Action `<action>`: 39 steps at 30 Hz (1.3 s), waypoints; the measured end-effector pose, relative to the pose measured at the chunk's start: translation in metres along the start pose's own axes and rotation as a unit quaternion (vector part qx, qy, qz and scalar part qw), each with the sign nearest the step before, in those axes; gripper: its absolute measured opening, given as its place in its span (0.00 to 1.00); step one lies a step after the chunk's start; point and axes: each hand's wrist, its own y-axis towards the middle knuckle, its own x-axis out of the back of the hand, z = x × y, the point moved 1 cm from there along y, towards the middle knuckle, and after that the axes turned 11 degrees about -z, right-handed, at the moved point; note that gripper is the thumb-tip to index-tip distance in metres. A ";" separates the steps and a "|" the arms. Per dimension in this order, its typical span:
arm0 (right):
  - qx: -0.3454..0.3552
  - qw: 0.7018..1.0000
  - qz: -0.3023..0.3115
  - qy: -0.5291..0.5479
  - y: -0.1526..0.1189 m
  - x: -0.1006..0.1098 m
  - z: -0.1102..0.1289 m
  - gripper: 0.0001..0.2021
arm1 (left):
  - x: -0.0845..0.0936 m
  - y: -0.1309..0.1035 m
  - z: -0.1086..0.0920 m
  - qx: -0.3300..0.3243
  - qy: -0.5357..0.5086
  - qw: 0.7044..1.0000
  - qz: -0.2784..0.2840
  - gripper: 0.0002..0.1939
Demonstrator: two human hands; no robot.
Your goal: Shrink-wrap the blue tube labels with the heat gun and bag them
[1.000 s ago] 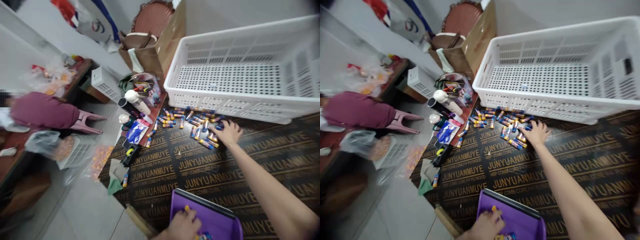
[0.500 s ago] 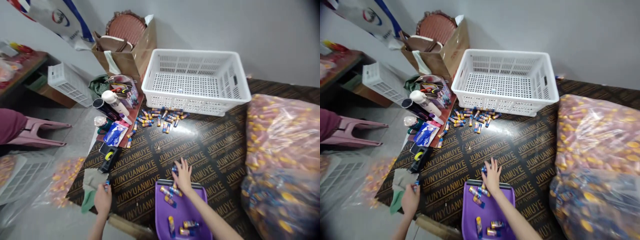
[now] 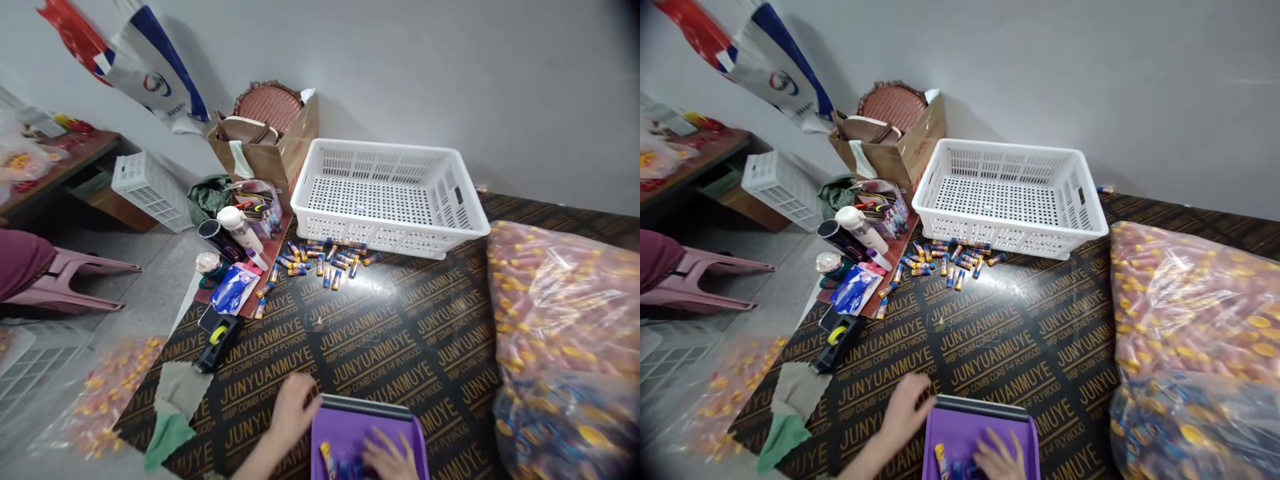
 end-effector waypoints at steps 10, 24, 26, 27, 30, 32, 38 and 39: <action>-0.033 0.931 -0.350 -0.093 0.321 0.155 -0.025 0.30 | 0.055 0.276 0.074 -0.064 0.239 0.956 -0.155 0.29; -0.012 0.926 -0.364 -0.104 0.388 0.148 -0.038 0.26 | 0.002 0.332 0.033 -0.102 0.249 0.960 -0.073 0.34; 0.028 0.942 -0.318 -0.101 0.369 0.143 -0.039 0.25 | -0.010 0.313 0.019 -0.140 0.235 0.960 -0.059 0.32; 0.051 0.949 -0.293 -0.102 0.355 0.139 -0.039 0.25 | -0.016 0.302 0.012 -0.156 0.227 0.960 -0.051 0.32; 0.108 0.957 -0.245 -0.114 0.301 0.118 -0.035 0.25 | -0.031 0.261 -0.003 -0.190 0.205 0.960 -0.025 0.30; 0.109 0.958 -0.239 -0.113 0.258 0.100 -0.030 0.26 | -0.038 0.228 -0.009 -0.204 0.192 0.960 -0.006 0.28; 0.045 0.970 -0.234 -0.043 0.117 0.044 -0.015 0.28 | -0.049 0.122 -0.017 -0.239 0.146 0.959 0.048 0.27; 0.031 0.971 -0.234 -0.029 0.095 0.034 -0.013 0.30 | -0.051 0.106 -0.018 -0.243 0.137 0.959 0.059 0.27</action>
